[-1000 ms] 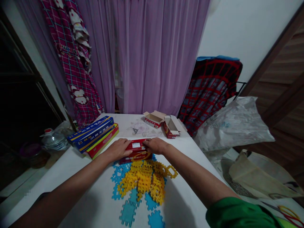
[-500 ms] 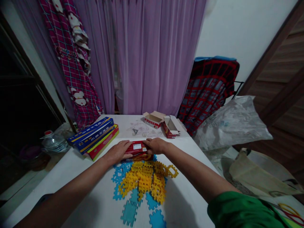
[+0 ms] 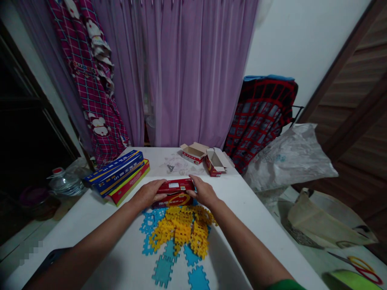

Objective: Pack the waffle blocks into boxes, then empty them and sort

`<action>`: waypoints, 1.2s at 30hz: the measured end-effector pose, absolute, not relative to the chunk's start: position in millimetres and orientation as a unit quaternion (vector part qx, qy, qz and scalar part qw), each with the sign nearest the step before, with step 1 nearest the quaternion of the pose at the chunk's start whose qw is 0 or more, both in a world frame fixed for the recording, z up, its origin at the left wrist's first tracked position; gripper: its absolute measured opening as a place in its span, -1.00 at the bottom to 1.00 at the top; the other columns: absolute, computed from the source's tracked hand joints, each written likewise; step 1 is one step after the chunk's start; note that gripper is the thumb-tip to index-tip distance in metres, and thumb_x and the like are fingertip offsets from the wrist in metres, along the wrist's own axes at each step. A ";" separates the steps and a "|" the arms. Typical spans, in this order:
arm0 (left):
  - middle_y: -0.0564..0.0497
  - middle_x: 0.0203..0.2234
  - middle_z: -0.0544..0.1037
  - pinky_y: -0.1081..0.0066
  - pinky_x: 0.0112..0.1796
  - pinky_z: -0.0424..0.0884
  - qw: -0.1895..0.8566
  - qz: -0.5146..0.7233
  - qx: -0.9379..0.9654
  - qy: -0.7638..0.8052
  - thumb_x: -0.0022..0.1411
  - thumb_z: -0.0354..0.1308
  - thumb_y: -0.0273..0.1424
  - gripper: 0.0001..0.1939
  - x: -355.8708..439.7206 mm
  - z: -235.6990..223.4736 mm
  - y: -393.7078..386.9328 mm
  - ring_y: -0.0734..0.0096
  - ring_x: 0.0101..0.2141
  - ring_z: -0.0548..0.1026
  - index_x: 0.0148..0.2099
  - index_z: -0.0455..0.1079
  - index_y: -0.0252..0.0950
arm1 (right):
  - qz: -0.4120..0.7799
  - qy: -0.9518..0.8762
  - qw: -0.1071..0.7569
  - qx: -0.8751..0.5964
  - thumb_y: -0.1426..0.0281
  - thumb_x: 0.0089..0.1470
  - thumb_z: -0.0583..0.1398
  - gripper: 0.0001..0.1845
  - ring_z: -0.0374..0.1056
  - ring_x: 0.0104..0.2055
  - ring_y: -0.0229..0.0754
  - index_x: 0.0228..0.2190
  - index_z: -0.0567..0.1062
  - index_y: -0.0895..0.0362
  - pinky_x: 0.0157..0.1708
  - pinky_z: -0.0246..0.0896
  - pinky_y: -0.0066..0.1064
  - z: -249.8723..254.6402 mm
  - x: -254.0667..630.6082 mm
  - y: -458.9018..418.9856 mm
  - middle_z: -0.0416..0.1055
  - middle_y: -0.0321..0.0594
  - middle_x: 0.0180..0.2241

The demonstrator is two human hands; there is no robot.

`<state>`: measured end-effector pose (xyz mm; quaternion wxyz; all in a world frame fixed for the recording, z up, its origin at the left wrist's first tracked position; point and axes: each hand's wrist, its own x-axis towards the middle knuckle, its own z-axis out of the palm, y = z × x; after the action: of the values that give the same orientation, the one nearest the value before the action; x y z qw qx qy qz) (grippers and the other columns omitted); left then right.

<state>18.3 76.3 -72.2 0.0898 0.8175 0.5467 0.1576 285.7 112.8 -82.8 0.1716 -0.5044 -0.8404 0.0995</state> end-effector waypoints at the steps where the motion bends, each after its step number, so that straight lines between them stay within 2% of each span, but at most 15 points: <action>1: -0.11 0.14 0.42 0.25 0.15 0.27 0.089 0.167 0.814 0.549 0.21 0.18 -0.24 -0.47 17.8 -75.6 76.3 0.18 0.14 0.37 0.21 0.23 -0.20 | 0.097 -0.796 0.208 -0.560 0.16 0.11 0.17 -0.36 0.39 0.03 -0.01 0.18 0.27 0.12 -0.02 0.29 -0.21 -90.4 283.6 105.1 0.31 0.02 0.16; 5: -0.17 0.21 0.32 0.19 0.20 0.21 0.071 0.262 0.763 0.586 0.15 0.22 -0.25 -0.36 18.5 -94.6 73.3 0.15 0.22 0.27 0.24 0.15 -0.24 | 0.132 -0.692 0.278 -0.652 0.10 0.15 0.11 -0.57 0.46 -0.16 -0.06 -0.06 0.46 0.08 -0.15 0.33 -0.25 -114.1 271.0 85.4 0.49 -0.10 -0.11; 7: -0.21 0.24 0.25 0.16 0.21 0.20 0.067 0.327 0.710 0.620 0.10 0.26 -0.25 -0.28 21.1 -105.0 70.1 0.12 0.25 0.22 0.26 0.10 -0.27 | 0.132 -0.686 0.307 -0.646 0.13 0.16 0.10 -0.62 0.45 -0.17 -0.08 -0.10 0.49 0.06 -0.14 0.32 -0.27 -119.4 266.0 84.2 0.50 -0.15 -0.14; 10: -0.23 0.20 0.28 0.12 0.18 0.25 0.098 0.398 0.629 0.661 0.06 0.28 -0.26 -0.22 27.5 -118.1 64.8 0.10 0.21 0.28 0.26 0.05 -0.27 | 0.121 -0.684 0.334 -0.637 0.16 0.15 0.10 -0.63 0.44 -0.18 -0.09 -0.10 0.50 0.06 -0.13 0.32 -0.27 -123.2 263.1 87.3 0.48 -0.14 -0.14; 16: -0.19 0.01 0.44 0.17 0.04 0.39 0.103 0.488 0.539 0.679 0.06 0.23 -0.33 -0.43 43.7 -127.9 57.9 0.17 0.02 0.46 0.11 0.17 -0.26 | 0.117 -0.686 0.362 -0.621 0.14 0.22 0.01 -0.62 0.42 -0.17 -0.10 -0.23 0.53 0.06 -0.18 0.32 -0.32 -130.7 265.2 89.8 0.49 -0.13 -0.21; 21: -0.11 -0.13 0.56 0.23 -0.07 0.43 0.094 0.443 0.513 0.729 0.21 0.11 -0.29 -0.64 44.9 -115.5 53.0 0.23 -0.07 0.52 0.03 0.22 -0.22 | 0.083 -0.706 0.322 -0.625 0.07 0.24 -0.06 -0.49 0.40 -0.30 -0.13 -0.46 0.53 0.04 -0.31 0.28 -0.36 -121.8 269.1 95.4 0.47 -0.16 -0.37; 22: -0.10 -0.15 0.58 0.25 -0.09 0.42 0.096 0.424 0.517 0.737 0.24 0.07 -0.27 -0.69 43.2 -111.7 52.5 0.24 -0.09 0.53 0.02 0.23 -0.21 | 0.086 -0.714 0.324 -0.614 0.08 0.24 -0.06 -0.50 0.40 -0.30 -0.13 -0.47 0.53 0.04 -0.31 0.28 -0.37 -118.4 269.6 97.4 0.47 -0.17 -0.37; 24: -0.08 -0.18 0.60 0.28 -0.12 0.41 0.101 0.385 0.536 0.744 0.31 -0.01 -0.23 -0.76 39.1 -103.7 52.6 0.26 -0.12 0.54 -0.03 0.26 -0.20 | 0.098 -0.730 0.345 -0.582 0.13 0.24 -0.04 -0.55 0.40 -0.26 -0.13 -0.35 0.56 0.04 -0.27 0.29 -0.36 -111.7 269.5 101.3 0.47 -0.17 -0.34; 27: -0.04 -0.22 0.60 0.31 -0.15 0.38 0.095 0.334 0.568 0.746 0.31 0.01 -0.14 -0.72 34.6 -93.2 54.7 0.25 -0.16 0.54 -0.07 0.28 -0.21 | 0.118 -0.728 0.370 -0.565 0.23 0.21 -0.01 -0.57 0.41 -0.22 -0.14 0.01 0.46 0.05 -0.20 0.30 -0.34 -102.9 266.1 105.3 0.47 -0.15 -0.22; 28: -0.03 -0.22 0.60 0.32 -0.15 0.38 0.088 0.316 0.578 0.747 0.26 0.07 -0.12 -0.68 34.1 -90.5 55.7 0.24 -0.15 0.53 -0.07 0.28 -0.21 | 0.124 -0.721 0.360 -0.579 0.24 0.20 0.01 -0.52 0.42 -0.23 -0.15 0.10 0.38 0.06 -0.20 0.30 -0.34 -100.0 264.5 106.0 0.47 -0.14 -0.18; 30: -0.05 -0.18 0.58 0.31 -0.12 0.36 0.062 0.272 0.602 0.748 0.16 0.19 -0.12 -0.62 34.2 -86.2 57.2 0.20 -0.11 0.50 -0.07 0.29 -0.23 | 0.124 -0.713 0.305 -0.619 0.21 0.16 0.07 -0.47 0.43 -0.23 -0.15 0.15 0.32 0.07 -0.22 0.30 -0.34 -93.4 261.4 106.6 0.47 -0.12 -0.11; 34: -0.18 -0.08 0.53 0.28 -0.02 0.32 0.007 0.195 0.637 0.746 0.15 0.20 -0.22 -0.56 35.4 -81.1 57.0 0.12 -0.02 0.45 0.02 0.29 -0.31 | 0.081 -0.738 0.160 -0.651 0.08 0.11 0.14 -0.56 0.45 -0.14 -0.06 -0.08 0.48 0.06 -0.25 0.26 -0.34 -77.5 257.8 107.0 0.52 -0.11 -0.16; 36: -0.17 -0.09 0.53 0.28 -0.02 0.32 0.011 0.185 0.641 0.745 0.17 0.18 -0.28 -0.54 35.4 -78.7 55.3 0.13 -0.02 0.46 0.08 0.26 -0.31 | 0.066 -0.761 0.117 -0.635 0.02 0.07 0.16 -0.54 0.45 -0.13 -0.03 -0.12 0.50 0.06 -0.27 0.24 -0.34 -70.2 257.5 107.6 0.54 -0.10 -0.17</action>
<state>35.4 55.3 -78.7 0.0107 0.6407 0.7452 0.1847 257.5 107.6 -70.2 0.1169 -0.6351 -0.7606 0.0665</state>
